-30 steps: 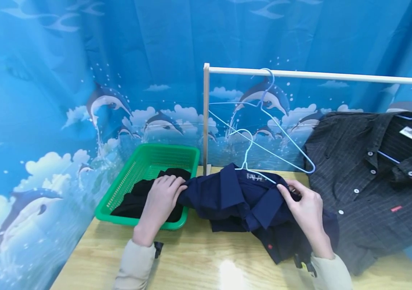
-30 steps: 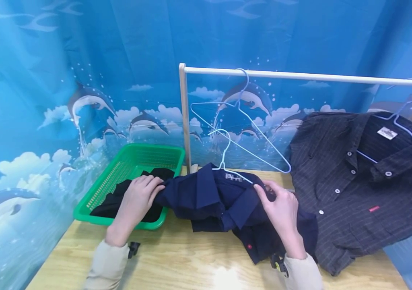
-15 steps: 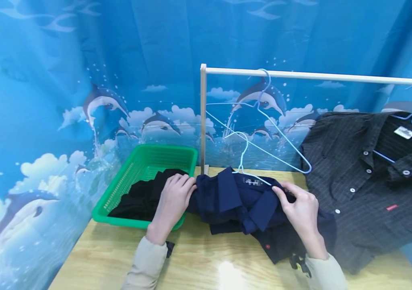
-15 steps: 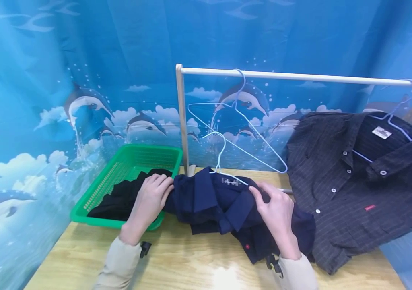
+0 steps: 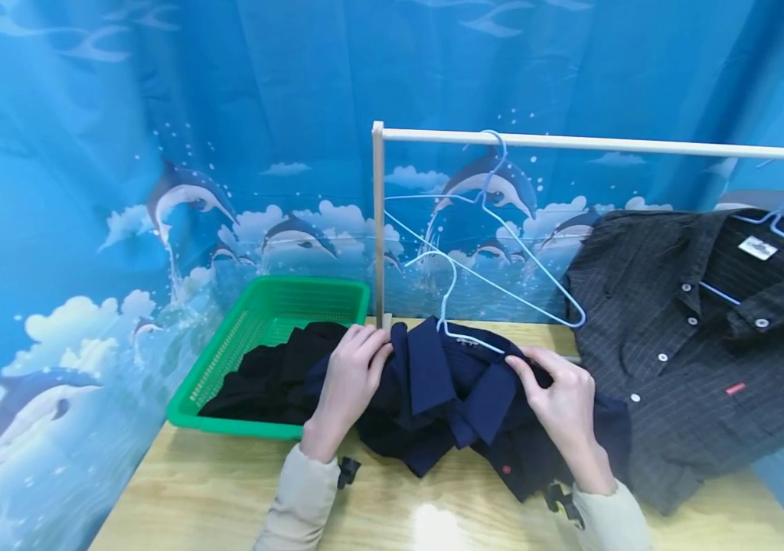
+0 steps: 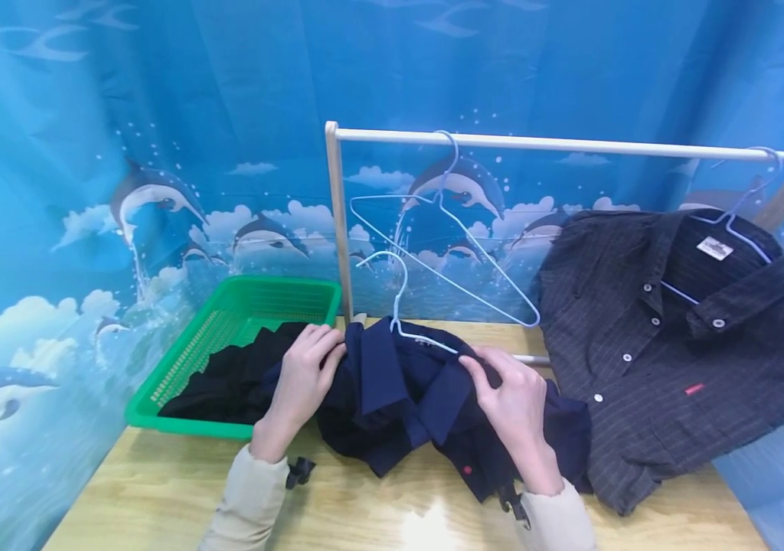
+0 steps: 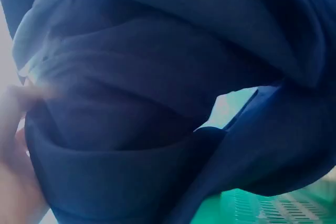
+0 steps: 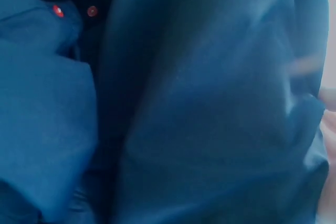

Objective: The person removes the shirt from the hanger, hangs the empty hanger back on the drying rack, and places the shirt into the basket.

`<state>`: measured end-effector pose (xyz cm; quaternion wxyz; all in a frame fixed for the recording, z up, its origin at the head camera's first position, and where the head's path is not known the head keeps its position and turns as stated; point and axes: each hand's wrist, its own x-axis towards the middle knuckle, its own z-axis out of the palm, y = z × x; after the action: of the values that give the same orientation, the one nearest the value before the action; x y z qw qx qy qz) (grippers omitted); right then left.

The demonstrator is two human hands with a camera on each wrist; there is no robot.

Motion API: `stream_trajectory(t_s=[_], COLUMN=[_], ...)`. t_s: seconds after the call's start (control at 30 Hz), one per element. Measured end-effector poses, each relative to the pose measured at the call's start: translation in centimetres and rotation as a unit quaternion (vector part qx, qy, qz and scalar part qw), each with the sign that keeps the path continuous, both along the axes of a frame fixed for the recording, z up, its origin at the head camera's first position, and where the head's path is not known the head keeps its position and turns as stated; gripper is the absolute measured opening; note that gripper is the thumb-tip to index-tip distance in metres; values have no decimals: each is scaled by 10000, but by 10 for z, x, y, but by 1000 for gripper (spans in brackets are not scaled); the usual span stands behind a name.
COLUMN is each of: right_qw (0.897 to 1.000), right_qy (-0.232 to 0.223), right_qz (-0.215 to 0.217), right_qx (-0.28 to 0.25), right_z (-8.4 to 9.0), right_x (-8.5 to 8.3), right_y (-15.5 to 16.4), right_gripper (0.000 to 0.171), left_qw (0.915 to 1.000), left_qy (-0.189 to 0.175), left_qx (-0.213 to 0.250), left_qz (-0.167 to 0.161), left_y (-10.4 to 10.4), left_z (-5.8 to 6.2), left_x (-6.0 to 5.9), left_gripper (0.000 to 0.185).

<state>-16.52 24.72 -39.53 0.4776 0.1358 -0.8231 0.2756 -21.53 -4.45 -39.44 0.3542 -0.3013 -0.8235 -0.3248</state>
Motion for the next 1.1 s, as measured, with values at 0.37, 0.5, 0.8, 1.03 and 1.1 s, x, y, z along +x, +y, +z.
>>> stream_trajectory(t_s=[0.37,0.5,0.8,1.03,1.1], right_qw=[9983,9952,9966,9961,9944], right_qy=[-154,-761,-614,-578,-751], right_qz=[-525,-590,-517,-669,-745], right_qx=[-219,-155,-208,-2,38], right_z=[11,12,22,27,26], right_x=[2,2,12,16,16], right_y=[25,29,17,20,22], right_gripper=[12,8,24,37,38], left_qw=[9976,9971,9977,9970,9971], left_qy=[-282,-389,-301,-391,-401], left_qx=[573,583,570,634,593], left_qz=[-285,-311,-226,-231,-266], left_y=[-27,-28,-23,-27,-28], left_z=[9,10,7,8,9], left_x=[-3,-2,0,-2,-2], left_gripper=[9,9,7,7,8])
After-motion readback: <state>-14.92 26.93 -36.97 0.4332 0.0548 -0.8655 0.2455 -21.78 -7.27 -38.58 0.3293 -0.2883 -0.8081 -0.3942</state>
